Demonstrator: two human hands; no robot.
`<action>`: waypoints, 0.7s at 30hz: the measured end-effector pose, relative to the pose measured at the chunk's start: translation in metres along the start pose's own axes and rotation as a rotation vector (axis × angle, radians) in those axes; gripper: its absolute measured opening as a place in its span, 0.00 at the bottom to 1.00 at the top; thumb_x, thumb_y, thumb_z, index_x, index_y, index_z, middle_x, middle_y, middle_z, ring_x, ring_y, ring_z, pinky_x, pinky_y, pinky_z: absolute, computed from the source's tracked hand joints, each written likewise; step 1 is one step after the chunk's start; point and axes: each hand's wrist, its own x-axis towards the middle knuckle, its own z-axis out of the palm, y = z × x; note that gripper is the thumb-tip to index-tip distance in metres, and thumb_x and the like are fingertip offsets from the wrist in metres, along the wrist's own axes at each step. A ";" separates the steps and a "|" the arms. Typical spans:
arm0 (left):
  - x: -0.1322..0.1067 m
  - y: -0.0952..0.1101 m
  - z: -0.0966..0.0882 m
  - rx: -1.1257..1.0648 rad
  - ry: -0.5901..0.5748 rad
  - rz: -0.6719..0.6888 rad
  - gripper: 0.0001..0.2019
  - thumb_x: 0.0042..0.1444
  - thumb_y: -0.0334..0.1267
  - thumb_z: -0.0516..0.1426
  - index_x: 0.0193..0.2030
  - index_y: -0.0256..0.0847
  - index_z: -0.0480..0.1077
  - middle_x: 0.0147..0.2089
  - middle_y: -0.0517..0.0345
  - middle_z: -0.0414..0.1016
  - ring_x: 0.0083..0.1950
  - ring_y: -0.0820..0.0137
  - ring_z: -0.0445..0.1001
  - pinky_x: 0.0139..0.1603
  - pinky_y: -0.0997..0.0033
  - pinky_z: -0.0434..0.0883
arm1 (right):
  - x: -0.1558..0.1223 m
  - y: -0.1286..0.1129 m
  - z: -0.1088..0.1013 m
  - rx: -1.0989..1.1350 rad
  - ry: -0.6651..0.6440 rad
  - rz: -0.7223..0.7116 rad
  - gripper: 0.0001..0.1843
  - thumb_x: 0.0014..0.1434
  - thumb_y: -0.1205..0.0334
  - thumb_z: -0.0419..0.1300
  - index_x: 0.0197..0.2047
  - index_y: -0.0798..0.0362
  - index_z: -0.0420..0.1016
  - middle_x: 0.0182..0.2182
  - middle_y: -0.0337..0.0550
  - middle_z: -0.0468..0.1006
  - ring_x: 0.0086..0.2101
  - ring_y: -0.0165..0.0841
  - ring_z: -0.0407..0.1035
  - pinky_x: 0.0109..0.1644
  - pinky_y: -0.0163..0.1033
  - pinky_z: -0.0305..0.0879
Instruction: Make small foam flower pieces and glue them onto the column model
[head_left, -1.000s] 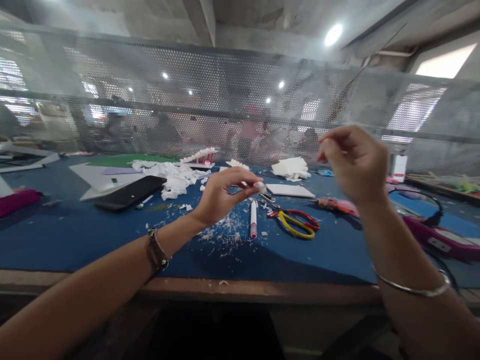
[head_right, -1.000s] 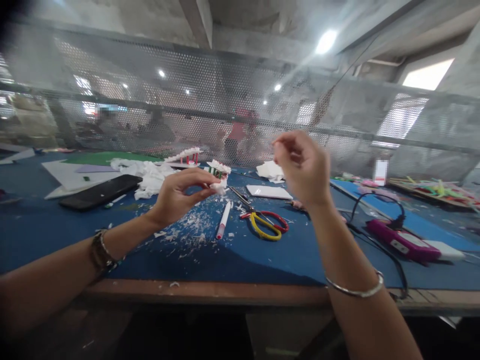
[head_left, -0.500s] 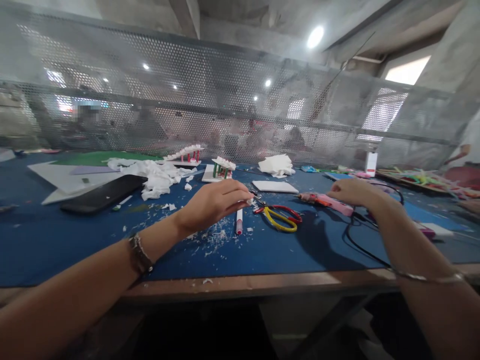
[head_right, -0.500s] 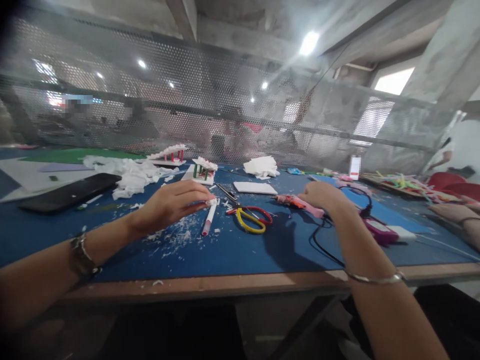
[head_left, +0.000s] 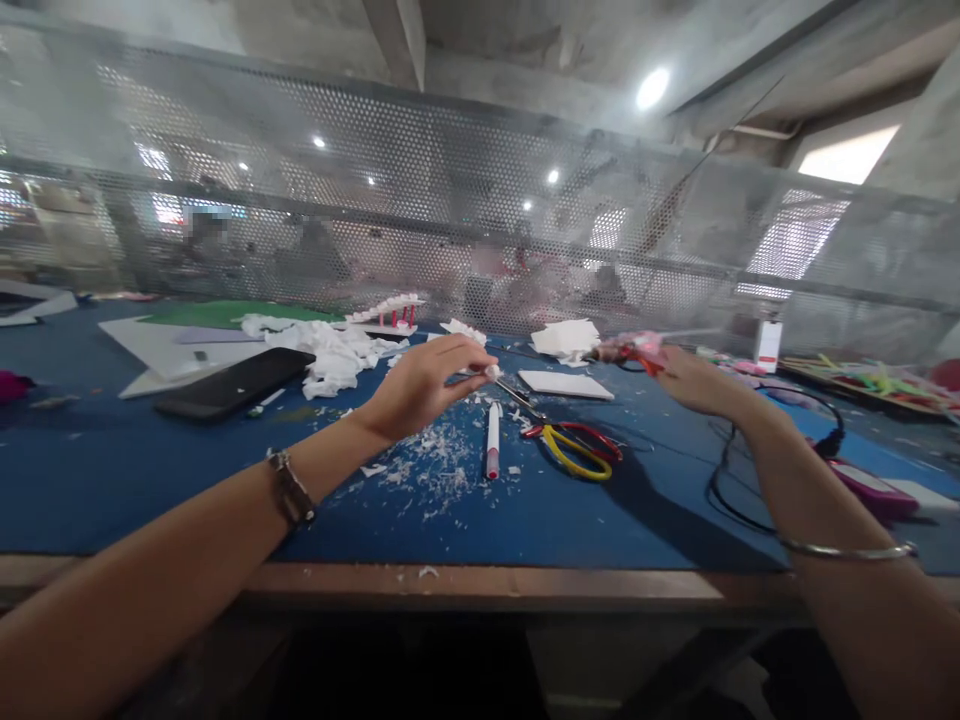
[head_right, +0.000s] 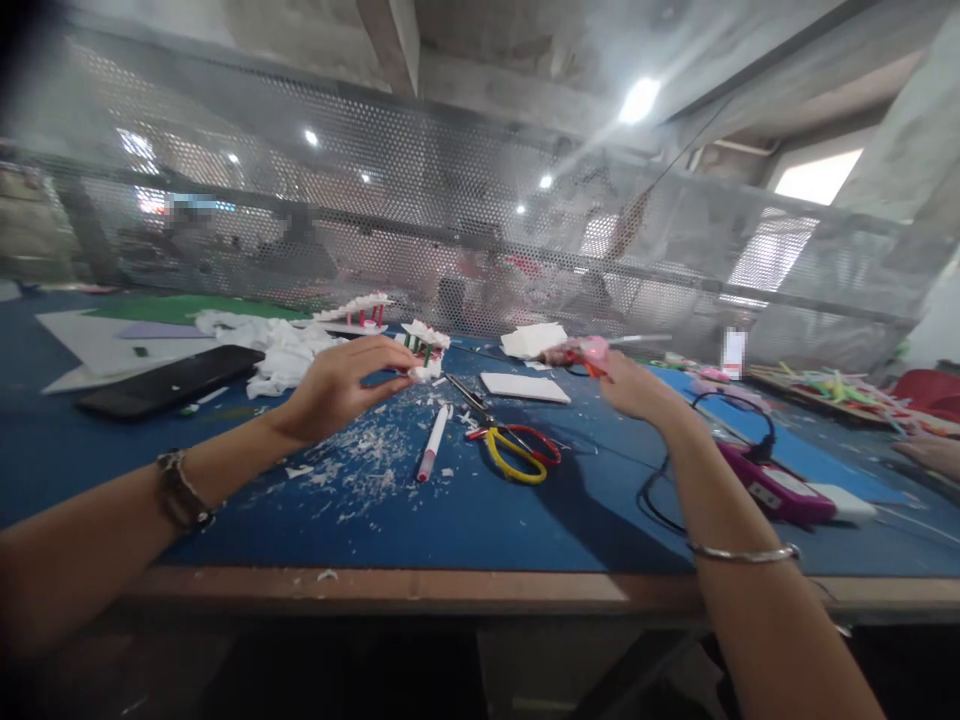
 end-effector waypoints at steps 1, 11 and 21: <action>0.000 -0.003 -0.001 0.010 0.019 -0.009 0.06 0.51 0.33 0.54 0.35 0.35 0.68 0.33 0.54 0.75 0.38 0.72 0.71 0.39 0.74 0.69 | 0.006 -0.008 0.001 -0.008 -0.042 -0.009 0.09 0.49 0.61 0.54 0.23 0.56 0.67 0.20 0.45 0.69 0.21 0.28 0.61 0.26 0.38 0.58; 0.003 -0.004 -0.011 0.086 0.086 0.017 0.05 0.52 0.33 0.53 0.35 0.37 0.68 0.35 0.56 0.76 0.40 0.74 0.72 0.42 0.75 0.69 | 0.007 -0.096 0.011 0.017 0.088 -0.093 0.24 0.55 0.51 0.47 0.49 0.59 0.55 0.41 0.55 0.66 0.41 0.43 0.63 0.41 0.48 0.61; 0.003 0.000 -0.007 0.050 0.126 0.018 0.04 0.50 0.32 0.55 0.34 0.36 0.68 0.34 0.55 0.75 0.39 0.73 0.72 0.41 0.74 0.70 | 0.002 -0.108 0.009 -0.036 0.100 -0.068 0.22 0.56 0.53 0.45 0.50 0.59 0.56 0.42 0.56 0.66 0.44 0.45 0.62 0.45 0.51 0.60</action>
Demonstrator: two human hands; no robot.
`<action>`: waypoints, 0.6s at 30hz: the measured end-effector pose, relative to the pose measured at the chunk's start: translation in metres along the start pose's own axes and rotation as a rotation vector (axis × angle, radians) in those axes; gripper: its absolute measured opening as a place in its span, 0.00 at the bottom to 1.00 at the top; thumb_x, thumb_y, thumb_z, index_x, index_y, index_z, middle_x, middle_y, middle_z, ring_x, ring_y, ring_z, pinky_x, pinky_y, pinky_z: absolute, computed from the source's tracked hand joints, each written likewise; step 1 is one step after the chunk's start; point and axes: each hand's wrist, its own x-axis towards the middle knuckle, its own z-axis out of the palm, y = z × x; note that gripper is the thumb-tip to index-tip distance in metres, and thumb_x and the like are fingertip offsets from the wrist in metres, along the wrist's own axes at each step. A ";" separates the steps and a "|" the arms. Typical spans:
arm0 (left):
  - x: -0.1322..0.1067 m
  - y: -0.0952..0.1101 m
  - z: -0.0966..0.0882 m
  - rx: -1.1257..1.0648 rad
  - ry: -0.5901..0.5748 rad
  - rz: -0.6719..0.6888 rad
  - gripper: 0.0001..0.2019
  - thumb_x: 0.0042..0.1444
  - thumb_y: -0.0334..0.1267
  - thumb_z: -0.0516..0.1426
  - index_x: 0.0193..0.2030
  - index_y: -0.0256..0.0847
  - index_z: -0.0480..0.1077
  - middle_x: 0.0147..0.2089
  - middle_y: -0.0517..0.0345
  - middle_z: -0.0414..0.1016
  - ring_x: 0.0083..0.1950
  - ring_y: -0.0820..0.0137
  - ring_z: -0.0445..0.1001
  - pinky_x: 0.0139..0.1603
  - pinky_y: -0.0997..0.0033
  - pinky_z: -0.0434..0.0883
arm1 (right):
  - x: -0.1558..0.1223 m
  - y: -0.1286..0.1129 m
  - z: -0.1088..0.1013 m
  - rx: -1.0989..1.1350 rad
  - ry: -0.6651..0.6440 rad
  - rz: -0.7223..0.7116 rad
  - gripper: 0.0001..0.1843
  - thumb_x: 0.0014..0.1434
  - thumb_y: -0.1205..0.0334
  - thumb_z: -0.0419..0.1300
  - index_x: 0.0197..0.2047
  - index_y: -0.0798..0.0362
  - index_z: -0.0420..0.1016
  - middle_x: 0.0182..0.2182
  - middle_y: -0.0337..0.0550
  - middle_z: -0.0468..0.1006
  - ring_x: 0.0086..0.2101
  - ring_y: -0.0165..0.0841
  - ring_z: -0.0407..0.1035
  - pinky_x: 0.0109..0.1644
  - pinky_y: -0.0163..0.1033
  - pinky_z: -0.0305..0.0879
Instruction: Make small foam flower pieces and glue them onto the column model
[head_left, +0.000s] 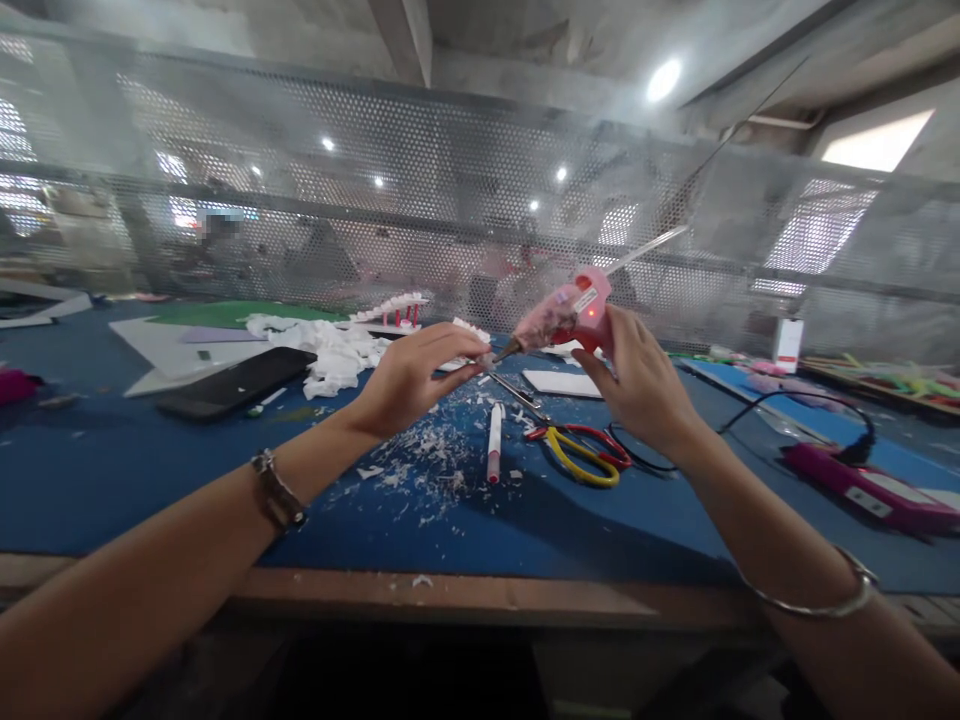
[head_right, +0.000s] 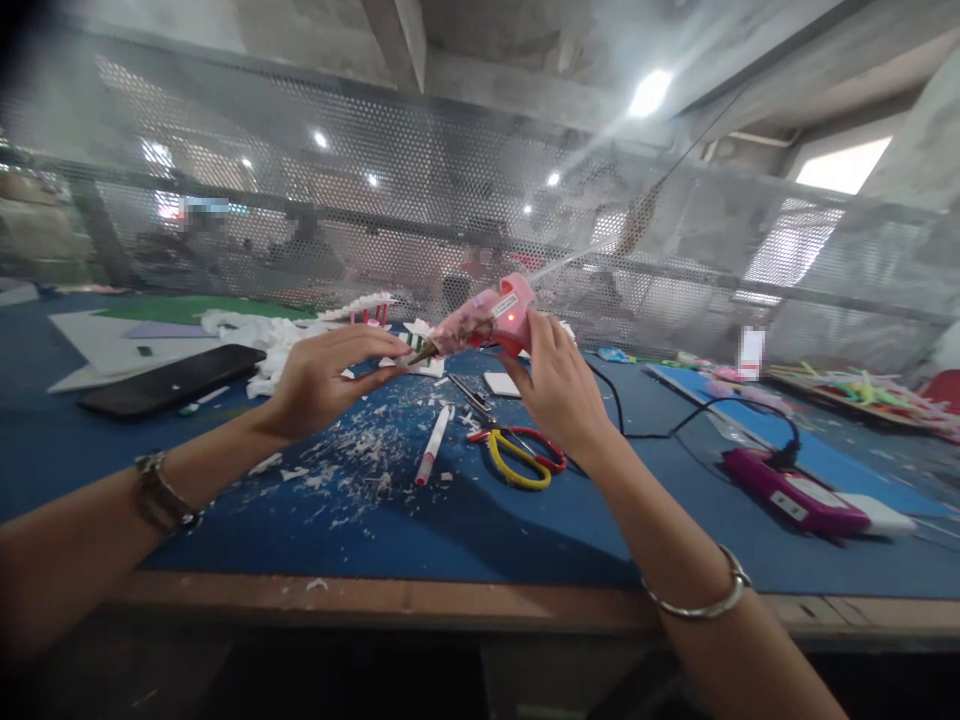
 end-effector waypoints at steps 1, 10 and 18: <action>0.000 0.001 0.000 -0.008 -0.002 -0.008 0.04 0.50 0.32 0.55 0.34 0.36 0.68 0.34 0.55 0.75 0.39 0.73 0.72 0.41 0.74 0.69 | 0.000 0.001 0.000 -0.008 0.010 -0.003 0.22 0.56 0.54 0.46 0.50 0.59 0.56 0.42 0.55 0.67 0.44 0.44 0.62 0.46 0.51 0.59; 0.001 0.001 0.000 -0.041 -0.009 -0.052 0.05 0.51 0.34 0.54 0.34 0.37 0.68 0.34 0.55 0.75 0.39 0.73 0.72 0.41 0.73 0.69 | 0.001 0.005 -0.001 -0.036 0.016 -0.005 0.22 0.56 0.53 0.46 0.49 0.60 0.58 0.41 0.55 0.67 0.41 0.44 0.63 0.43 0.49 0.61; 0.002 0.003 0.000 -0.049 -0.014 -0.095 0.05 0.51 0.36 0.55 0.34 0.38 0.69 0.34 0.56 0.75 0.38 0.72 0.72 0.40 0.73 0.69 | 0.002 0.005 -0.003 -0.015 -0.005 -0.011 0.20 0.57 0.54 0.44 0.49 0.56 0.57 0.40 0.54 0.67 0.41 0.44 0.62 0.43 0.51 0.60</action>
